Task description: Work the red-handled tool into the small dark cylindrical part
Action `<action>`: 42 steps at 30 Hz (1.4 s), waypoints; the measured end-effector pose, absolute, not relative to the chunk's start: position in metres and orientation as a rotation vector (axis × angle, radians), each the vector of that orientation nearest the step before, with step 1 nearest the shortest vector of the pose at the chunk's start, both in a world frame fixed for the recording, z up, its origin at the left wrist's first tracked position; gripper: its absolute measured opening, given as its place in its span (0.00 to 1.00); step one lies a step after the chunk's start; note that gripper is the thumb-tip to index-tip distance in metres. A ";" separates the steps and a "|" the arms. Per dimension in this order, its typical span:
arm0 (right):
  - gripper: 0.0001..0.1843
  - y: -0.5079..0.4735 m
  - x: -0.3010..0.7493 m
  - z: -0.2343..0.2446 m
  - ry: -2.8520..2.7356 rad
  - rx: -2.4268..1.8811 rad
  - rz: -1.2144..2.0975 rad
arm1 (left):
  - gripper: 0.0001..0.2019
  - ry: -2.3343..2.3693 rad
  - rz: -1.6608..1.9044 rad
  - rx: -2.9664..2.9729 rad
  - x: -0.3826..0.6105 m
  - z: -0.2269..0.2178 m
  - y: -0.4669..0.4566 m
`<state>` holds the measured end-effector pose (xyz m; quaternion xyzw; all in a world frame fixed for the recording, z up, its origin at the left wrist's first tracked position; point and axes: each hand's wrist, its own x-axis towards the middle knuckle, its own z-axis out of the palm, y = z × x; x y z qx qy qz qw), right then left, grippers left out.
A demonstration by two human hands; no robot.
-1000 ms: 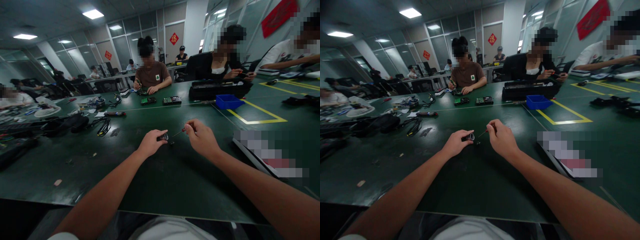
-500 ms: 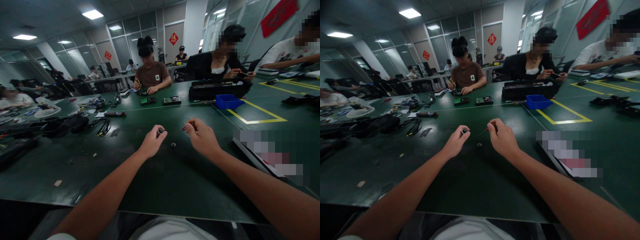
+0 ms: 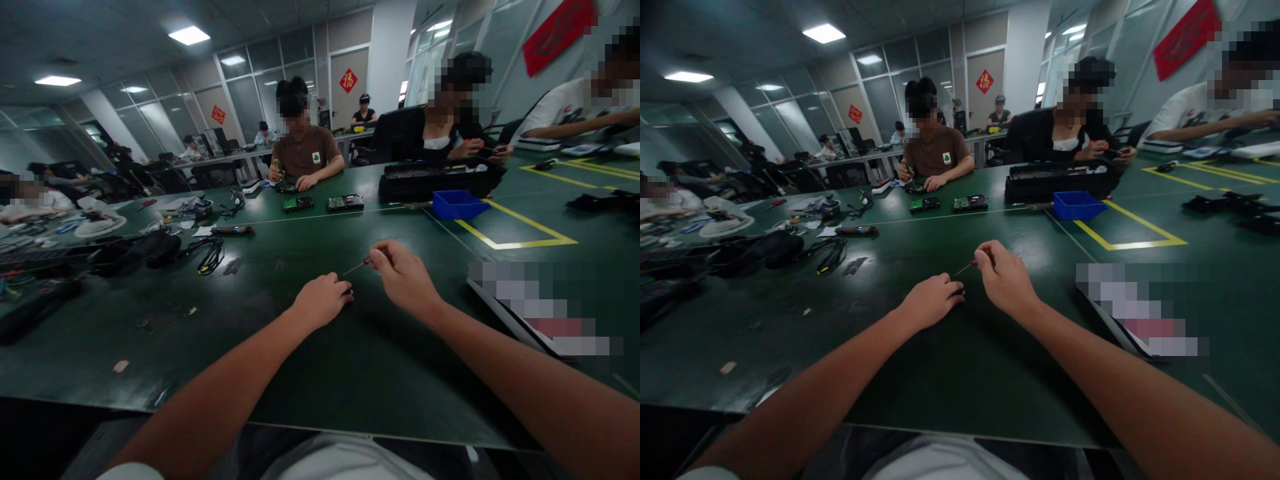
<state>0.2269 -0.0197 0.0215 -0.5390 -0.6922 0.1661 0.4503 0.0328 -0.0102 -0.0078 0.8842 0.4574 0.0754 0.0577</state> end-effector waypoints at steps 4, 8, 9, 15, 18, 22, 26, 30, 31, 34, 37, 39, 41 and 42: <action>0.13 -0.020 0.226 0.020 -1.711 -1.321 0.442 | 0.13 1.355 0.281 2.675 0.033 -0.008 -0.010; 0.13 -0.020 0.226 0.021 -1.701 -1.332 0.451 | 0.09 1.293 0.500 2.515 0.027 -0.005 -0.009; 0.13 -0.020 0.226 0.021 -1.699 -1.327 0.454 | 0.08 1.293 0.580 2.452 0.025 -0.004 -0.008; 0.15 -0.019 0.226 0.020 -1.696 -1.310 0.484 | 0.09 1.335 1.101 2.010 0.012 0.000 0.007; 0.15 -0.019 0.228 0.019 -1.692 -1.294 0.491 | 0.10 1.311 1.238 1.712 0.003 0.000 0.018; 0.15 -0.019 0.228 0.019 -1.692 -1.293 0.503 | 0.11 1.198 1.419 1.367 -0.012 0.005 0.030; 0.15 -0.020 0.228 0.021 -1.702 -1.307 0.504 | 0.11 1.173 1.573 1.182 -0.034 0.017 0.038; 0.16 -0.019 0.229 0.021 -1.717 -1.315 0.494 | 0.11 1.201 1.665 0.986 -0.066 0.029 0.042; 0.16 -0.019 0.229 0.021 -1.717 -1.317 0.489 | 0.10 1.219 1.678 0.928 -0.076 0.032 0.042; 0.15 -0.019 0.229 0.021 -1.714 -1.319 0.480 | 0.06 1.302 1.727 0.773 -0.111 0.038 0.040; 0.15 -0.019 0.229 0.022 -1.716 -1.320 0.486 | 0.04 1.415 1.771 0.719 -0.151 0.042 0.034; 0.15 -0.020 0.229 0.023 -1.716 -1.324 0.493 | 0.04 1.545 1.793 0.721 -0.178 0.046 0.026; 0.15 -0.020 0.228 0.023 -1.714 -1.333 0.497 | 0.05 1.630 1.804 0.704 -0.204 0.049 0.016; 0.15 -0.020 0.228 0.023 -1.713 -1.337 0.502 | 0.05 1.671 1.808 0.693 -0.216 0.050 0.011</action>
